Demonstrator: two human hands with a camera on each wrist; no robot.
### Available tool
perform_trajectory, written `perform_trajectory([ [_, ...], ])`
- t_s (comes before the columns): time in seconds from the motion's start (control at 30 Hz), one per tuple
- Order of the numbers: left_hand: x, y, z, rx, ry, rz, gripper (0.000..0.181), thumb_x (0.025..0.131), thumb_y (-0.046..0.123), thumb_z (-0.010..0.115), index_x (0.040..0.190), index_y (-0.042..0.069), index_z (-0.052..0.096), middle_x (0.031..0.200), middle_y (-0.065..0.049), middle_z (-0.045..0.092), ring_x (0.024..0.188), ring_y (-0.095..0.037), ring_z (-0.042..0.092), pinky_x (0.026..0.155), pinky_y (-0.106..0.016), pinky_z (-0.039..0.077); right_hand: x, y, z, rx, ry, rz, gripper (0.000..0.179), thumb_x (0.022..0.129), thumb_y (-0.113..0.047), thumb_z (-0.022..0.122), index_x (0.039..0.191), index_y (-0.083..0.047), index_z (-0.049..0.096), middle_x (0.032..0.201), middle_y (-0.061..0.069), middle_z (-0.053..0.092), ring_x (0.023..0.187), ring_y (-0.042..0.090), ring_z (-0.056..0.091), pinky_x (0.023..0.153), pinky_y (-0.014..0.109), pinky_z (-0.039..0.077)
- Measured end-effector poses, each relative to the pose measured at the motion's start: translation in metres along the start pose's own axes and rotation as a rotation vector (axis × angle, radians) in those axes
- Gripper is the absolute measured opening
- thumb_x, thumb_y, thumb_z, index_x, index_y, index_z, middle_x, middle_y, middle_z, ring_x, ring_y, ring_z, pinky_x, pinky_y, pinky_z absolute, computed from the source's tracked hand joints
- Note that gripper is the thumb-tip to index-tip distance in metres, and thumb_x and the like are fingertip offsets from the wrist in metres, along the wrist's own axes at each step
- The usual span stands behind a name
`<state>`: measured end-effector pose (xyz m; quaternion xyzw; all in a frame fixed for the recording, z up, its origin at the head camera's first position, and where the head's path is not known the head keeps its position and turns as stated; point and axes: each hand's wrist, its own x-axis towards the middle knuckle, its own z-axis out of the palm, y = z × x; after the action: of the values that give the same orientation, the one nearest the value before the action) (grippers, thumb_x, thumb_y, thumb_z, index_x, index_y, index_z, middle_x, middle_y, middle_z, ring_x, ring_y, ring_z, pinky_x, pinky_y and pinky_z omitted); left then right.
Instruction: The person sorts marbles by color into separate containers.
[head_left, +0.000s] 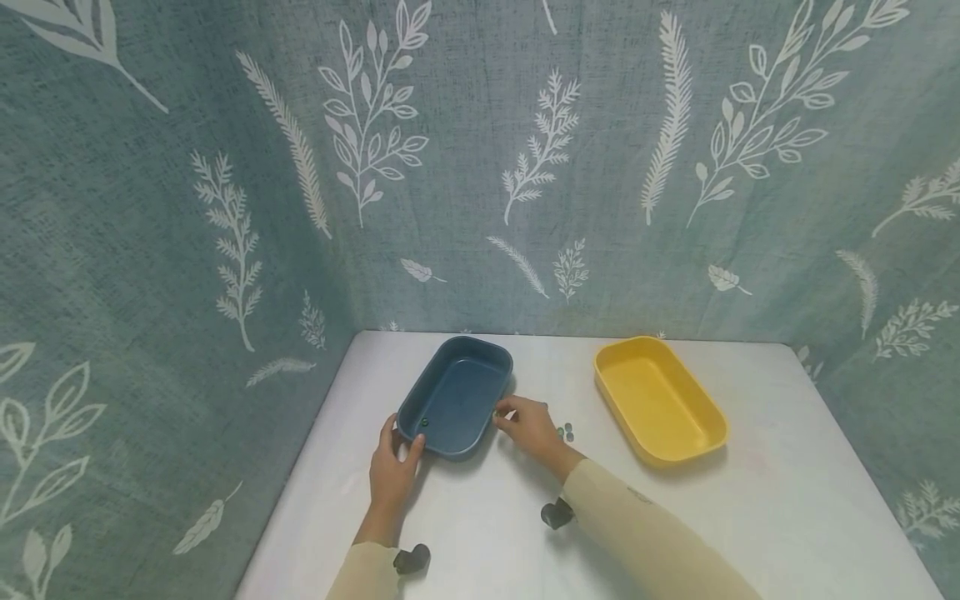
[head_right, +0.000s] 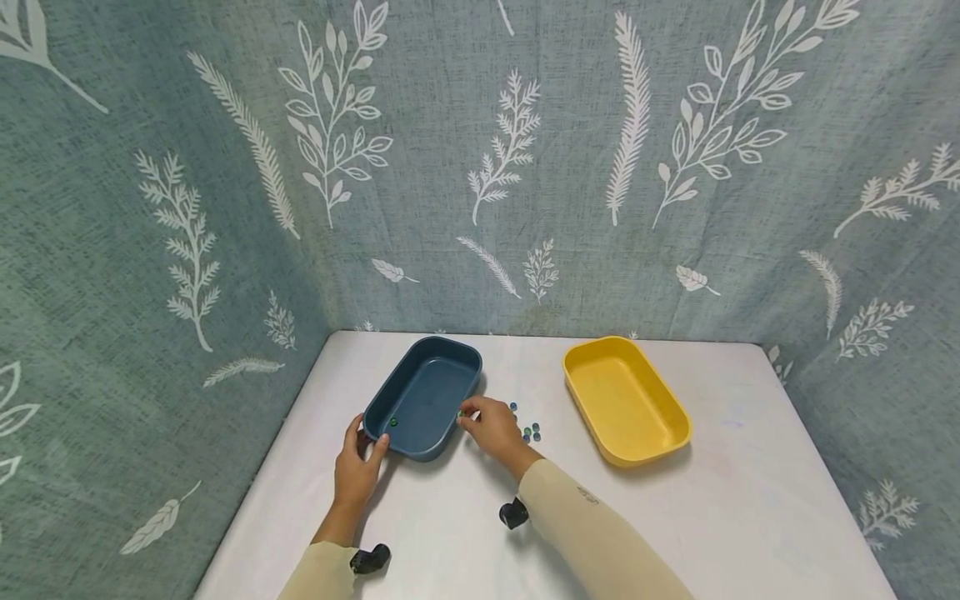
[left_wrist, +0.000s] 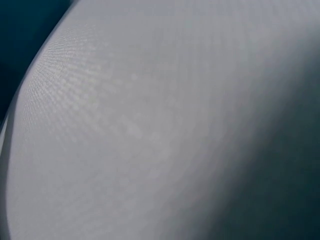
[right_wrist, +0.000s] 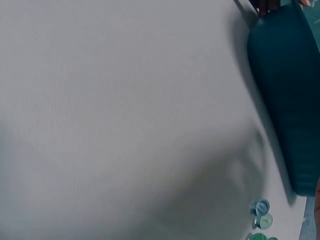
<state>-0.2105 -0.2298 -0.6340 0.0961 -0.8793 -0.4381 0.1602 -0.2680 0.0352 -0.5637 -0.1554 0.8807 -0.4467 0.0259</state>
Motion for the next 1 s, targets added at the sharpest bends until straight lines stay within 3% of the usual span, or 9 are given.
perform_trajectory([
  [0.57, 0.000, -0.002, 0.002, 0.001, 0.020, 0.008, 0.074, 0.093, 0.044, 0.064, 0.151, 0.014, 0.031, 0.140, -0.016, 0.051, 0.133, -0.035, 0.042, 0.110, -0.054, 0.028, 0.005, -0.003, 0.015, -0.032, 0.009, 0.015, 0.020, 0.088, -0.027, 0.072, 0.105, -0.016, 0.070, 0.094, -0.008, 0.067, 0.079, 0.007, 0.058, 0.067, 0.024, 0.050],
  [1.0, 0.000, -0.003, 0.002, 0.000, 0.017, 0.004, 0.074, 0.092, 0.045, 0.064, 0.152, 0.016, 0.030, 0.141, -0.016, 0.051, 0.134, -0.035, 0.042, 0.111, -0.054, 0.028, 0.003, -0.004, 0.021, -0.022, 0.004, -0.044, 0.020, 0.088, -0.024, 0.072, 0.105, -0.012, 0.070, 0.087, -0.009, 0.063, 0.077, 0.007, 0.057, 0.068, 0.024, 0.050],
])
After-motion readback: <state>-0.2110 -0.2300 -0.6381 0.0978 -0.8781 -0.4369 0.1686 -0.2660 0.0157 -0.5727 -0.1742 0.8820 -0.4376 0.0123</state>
